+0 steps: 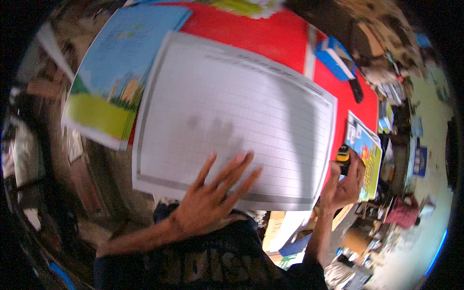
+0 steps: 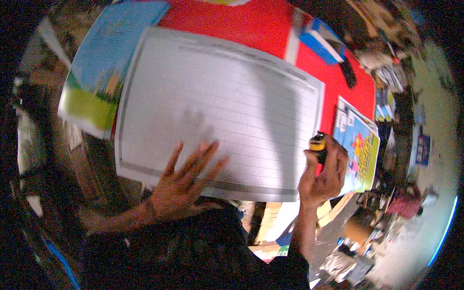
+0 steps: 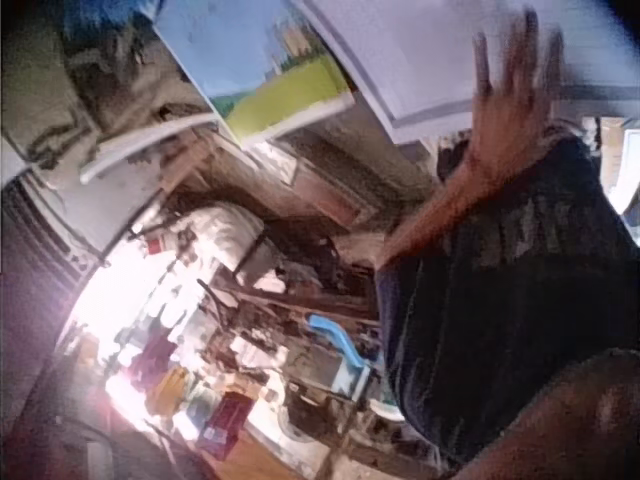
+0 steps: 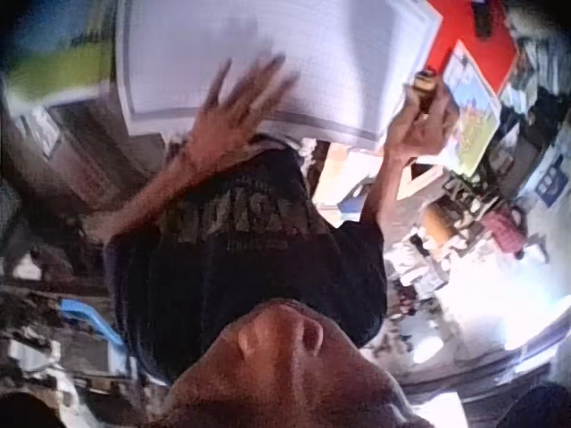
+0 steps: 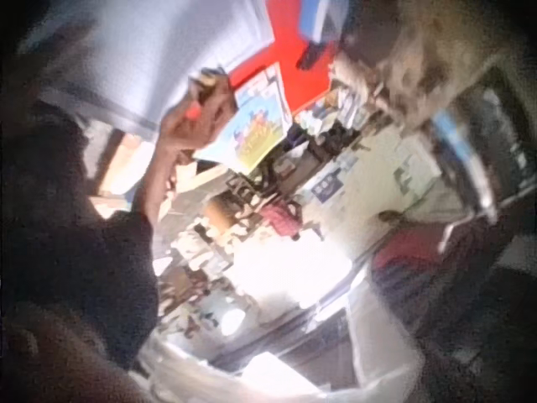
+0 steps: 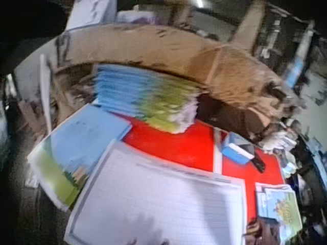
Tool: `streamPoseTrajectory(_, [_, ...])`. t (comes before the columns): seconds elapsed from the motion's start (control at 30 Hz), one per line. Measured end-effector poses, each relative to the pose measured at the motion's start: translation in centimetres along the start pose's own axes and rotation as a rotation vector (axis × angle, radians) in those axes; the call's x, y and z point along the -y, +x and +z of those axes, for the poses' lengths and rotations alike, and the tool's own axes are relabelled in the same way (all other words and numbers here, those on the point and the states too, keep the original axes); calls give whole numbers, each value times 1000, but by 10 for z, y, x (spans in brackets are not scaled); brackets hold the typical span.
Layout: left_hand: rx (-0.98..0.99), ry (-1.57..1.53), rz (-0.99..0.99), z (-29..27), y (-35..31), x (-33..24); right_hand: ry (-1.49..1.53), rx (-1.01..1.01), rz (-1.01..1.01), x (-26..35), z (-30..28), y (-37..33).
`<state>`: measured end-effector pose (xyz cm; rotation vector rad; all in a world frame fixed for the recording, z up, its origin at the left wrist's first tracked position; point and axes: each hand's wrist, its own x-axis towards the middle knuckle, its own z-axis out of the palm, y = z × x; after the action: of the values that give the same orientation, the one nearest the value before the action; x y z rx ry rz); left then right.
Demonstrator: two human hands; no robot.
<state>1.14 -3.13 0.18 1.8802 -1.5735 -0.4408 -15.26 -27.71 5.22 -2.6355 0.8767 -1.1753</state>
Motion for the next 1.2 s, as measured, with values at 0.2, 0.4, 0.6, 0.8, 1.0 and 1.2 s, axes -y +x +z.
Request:
streamPoseTrajectory(0.2, [-24, 418, 301, -1, -14, 15, 377, -411, 434, -61, -17, -21])
streamPoseTrajectory(0.4, [-484, 648, 359, -131, 60, -45, 583, -416, 741, -52, -46, -26])
streamPoseTrajectory(0.6, [-572, 533, 289, -206, 160, 23, 748, -307, 833, -47, -38, -47])
streamPoseTrajectory(0.8, [-257, 113, 92, -224, 250, 101, 707, -388, 881, -50, -58, -53])
streamPoseTrajectory(1.0, [351, -58, 32, -106, 226, 124, 697, -382, 735, -45, -50, -34])
streamPoseTrajectory(1.2, [-201, 495, 210, -60, 160, 91, 560, 58, 508, -9, -34, -15])
